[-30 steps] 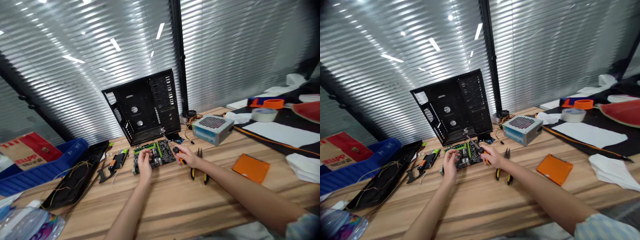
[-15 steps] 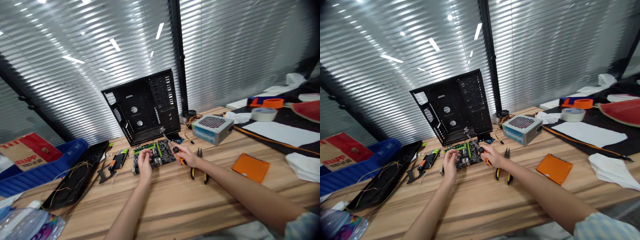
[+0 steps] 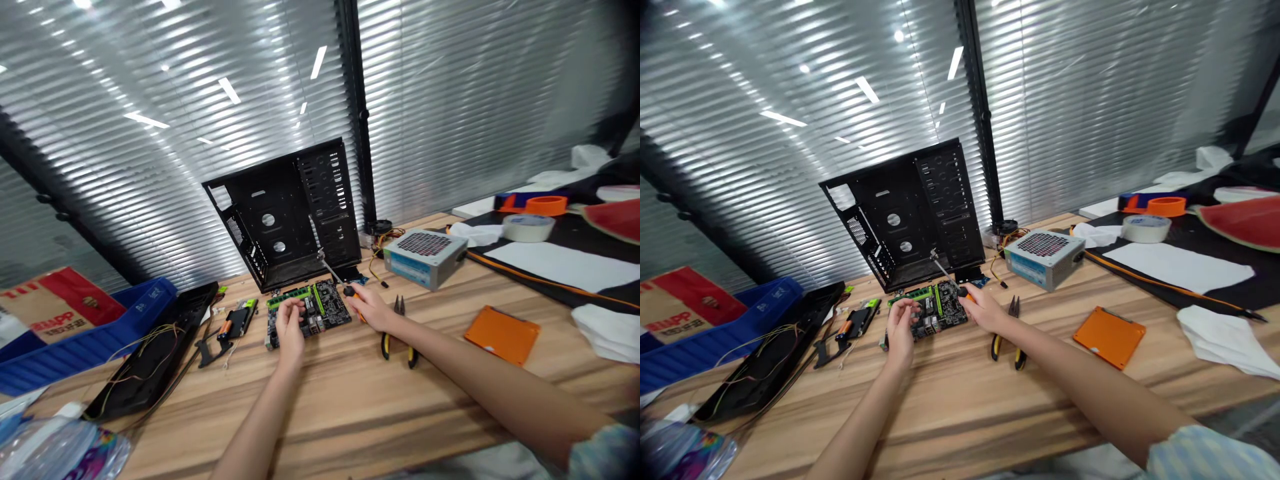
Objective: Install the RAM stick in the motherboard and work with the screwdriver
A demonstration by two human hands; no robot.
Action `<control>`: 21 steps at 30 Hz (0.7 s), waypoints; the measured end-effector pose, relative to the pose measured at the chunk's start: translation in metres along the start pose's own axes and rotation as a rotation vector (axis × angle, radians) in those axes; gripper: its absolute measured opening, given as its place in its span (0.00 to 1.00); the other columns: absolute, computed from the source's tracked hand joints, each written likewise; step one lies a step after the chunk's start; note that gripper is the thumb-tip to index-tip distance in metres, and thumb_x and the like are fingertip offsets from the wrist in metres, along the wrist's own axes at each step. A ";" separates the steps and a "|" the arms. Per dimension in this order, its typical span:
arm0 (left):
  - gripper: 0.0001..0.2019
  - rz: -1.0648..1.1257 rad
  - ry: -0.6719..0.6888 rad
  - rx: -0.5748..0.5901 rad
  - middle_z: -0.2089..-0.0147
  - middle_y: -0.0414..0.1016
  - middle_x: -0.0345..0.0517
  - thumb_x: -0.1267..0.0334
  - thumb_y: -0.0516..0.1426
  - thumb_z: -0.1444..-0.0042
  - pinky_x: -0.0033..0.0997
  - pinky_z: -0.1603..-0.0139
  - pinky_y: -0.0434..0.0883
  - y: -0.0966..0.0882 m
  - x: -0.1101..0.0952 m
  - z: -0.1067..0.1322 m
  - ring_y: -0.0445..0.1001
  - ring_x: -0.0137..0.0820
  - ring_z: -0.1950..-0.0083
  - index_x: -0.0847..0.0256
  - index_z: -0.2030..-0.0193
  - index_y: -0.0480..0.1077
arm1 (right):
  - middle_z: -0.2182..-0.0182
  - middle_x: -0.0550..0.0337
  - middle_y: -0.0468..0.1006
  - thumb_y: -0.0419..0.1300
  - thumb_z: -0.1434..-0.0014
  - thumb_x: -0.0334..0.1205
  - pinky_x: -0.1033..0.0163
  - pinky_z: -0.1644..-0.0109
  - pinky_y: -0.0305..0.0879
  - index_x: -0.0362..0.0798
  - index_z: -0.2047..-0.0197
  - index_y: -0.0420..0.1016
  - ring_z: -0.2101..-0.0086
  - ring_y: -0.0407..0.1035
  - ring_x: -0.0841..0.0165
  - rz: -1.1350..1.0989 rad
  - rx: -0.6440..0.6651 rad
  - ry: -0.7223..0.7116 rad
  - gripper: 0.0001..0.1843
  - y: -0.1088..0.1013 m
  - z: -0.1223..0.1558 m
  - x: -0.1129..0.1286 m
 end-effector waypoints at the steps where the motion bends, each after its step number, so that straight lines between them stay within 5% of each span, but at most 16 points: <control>1: 0.09 -0.002 0.001 0.000 0.62 0.72 0.44 0.57 0.57 0.46 0.26 0.65 0.64 0.000 0.000 0.000 0.71 0.32 0.61 0.59 0.62 0.69 | 0.83 0.71 0.64 0.51 0.40 0.46 0.68 0.79 0.55 0.51 0.69 0.57 0.83 0.61 0.73 0.022 -0.026 0.021 0.10 -0.002 -0.001 -0.001; 21: 0.10 -0.054 0.010 0.008 0.62 0.73 0.45 0.56 0.57 0.46 0.28 0.65 0.66 0.000 0.002 0.000 0.72 0.34 0.60 0.60 0.62 0.69 | 0.83 0.70 0.62 0.49 0.38 0.52 0.66 0.74 0.55 0.52 0.69 0.57 0.80 0.61 0.71 0.192 -0.184 0.108 0.14 -0.015 -0.005 -0.009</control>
Point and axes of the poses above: each hand's wrist, its own z-axis away from the middle knuckle, its own y-axis out of the palm, x = y × z, the point moved 7 cm from there along -z, towards the middle knuckle
